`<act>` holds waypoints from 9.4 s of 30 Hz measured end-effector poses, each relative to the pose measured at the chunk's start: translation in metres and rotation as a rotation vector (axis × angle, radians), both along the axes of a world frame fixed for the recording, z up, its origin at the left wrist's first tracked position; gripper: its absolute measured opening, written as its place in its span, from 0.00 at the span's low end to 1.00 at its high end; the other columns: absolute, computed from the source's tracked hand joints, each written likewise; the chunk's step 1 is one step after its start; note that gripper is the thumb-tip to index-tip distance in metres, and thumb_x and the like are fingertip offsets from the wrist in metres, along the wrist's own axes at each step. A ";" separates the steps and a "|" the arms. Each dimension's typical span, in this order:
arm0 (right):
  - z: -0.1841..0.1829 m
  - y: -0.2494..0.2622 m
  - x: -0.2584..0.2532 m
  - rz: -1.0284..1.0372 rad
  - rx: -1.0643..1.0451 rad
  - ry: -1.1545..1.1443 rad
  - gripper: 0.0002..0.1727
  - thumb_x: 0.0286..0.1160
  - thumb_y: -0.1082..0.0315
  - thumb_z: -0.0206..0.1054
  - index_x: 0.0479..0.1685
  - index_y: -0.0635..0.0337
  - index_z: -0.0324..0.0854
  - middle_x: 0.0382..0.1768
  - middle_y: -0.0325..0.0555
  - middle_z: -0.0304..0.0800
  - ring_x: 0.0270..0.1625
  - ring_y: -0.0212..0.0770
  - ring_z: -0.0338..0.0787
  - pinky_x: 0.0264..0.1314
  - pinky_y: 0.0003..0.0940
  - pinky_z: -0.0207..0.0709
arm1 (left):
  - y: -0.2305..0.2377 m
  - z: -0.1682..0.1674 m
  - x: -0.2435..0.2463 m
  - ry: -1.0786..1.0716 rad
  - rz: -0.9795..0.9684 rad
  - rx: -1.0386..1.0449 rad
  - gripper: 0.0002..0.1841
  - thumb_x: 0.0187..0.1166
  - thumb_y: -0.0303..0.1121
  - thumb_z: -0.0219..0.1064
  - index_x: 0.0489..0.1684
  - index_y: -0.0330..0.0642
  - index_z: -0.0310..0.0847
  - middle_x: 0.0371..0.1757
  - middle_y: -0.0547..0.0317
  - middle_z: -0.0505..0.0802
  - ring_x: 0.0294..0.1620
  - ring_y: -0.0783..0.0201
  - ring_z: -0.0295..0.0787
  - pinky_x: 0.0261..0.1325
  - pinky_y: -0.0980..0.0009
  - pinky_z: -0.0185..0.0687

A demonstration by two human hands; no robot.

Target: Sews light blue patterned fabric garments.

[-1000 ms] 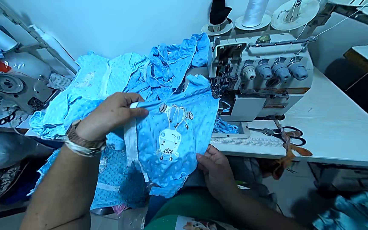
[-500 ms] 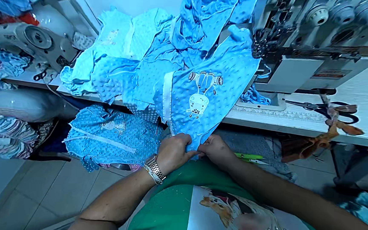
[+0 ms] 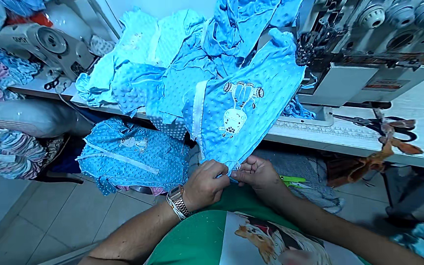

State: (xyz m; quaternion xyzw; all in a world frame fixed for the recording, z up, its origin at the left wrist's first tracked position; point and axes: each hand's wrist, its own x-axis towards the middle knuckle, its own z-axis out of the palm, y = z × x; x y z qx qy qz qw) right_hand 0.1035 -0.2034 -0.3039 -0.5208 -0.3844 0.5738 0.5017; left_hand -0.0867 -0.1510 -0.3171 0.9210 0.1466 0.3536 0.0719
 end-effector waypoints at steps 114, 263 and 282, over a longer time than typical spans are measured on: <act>0.054 0.076 0.145 -0.322 0.164 -0.117 0.05 0.71 0.78 0.72 0.32 0.59 0.89 0.22 0.39 0.88 0.21 0.25 0.80 0.22 0.16 0.69 | 0.169 0.076 0.079 0.028 0.388 -0.905 0.16 0.89 0.43 0.58 0.58 0.42 0.85 0.45 0.67 0.92 0.48 0.81 0.87 0.56 0.74 0.83; 0.041 0.063 0.086 -0.554 0.225 0.006 0.07 0.74 0.79 0.71 0.46 0.62 0.89 0.34 0.42 0.94 0.28 0.31 0.90 0.30 0.21 0.84 | 0.100 0.073 0.153 -0.149 -0.005 -0.223 0.03 0.62 0.21 0.69 0.27 0.38 0.83 0.30 0.59 0.83 0.31 0.69 0.82 0.34 0.78 0.80; 0.025 0.033 0.076 -0.461 0.305 -0.121 0.05 0.75 0.74 0.70 0.42 0.60 0.91 0.31 0.40 0.94 0.31 0.29 0.90 0.36 0.19 0.85 | 0.081 0.060 0.135 -0.183 -0.073 -0.186 0.10 0.73 0.21 0.66 0.42 0.35 0.95 0.38 0.54 0.91 0.43 0.66 0.87 0.51 0.76 0.84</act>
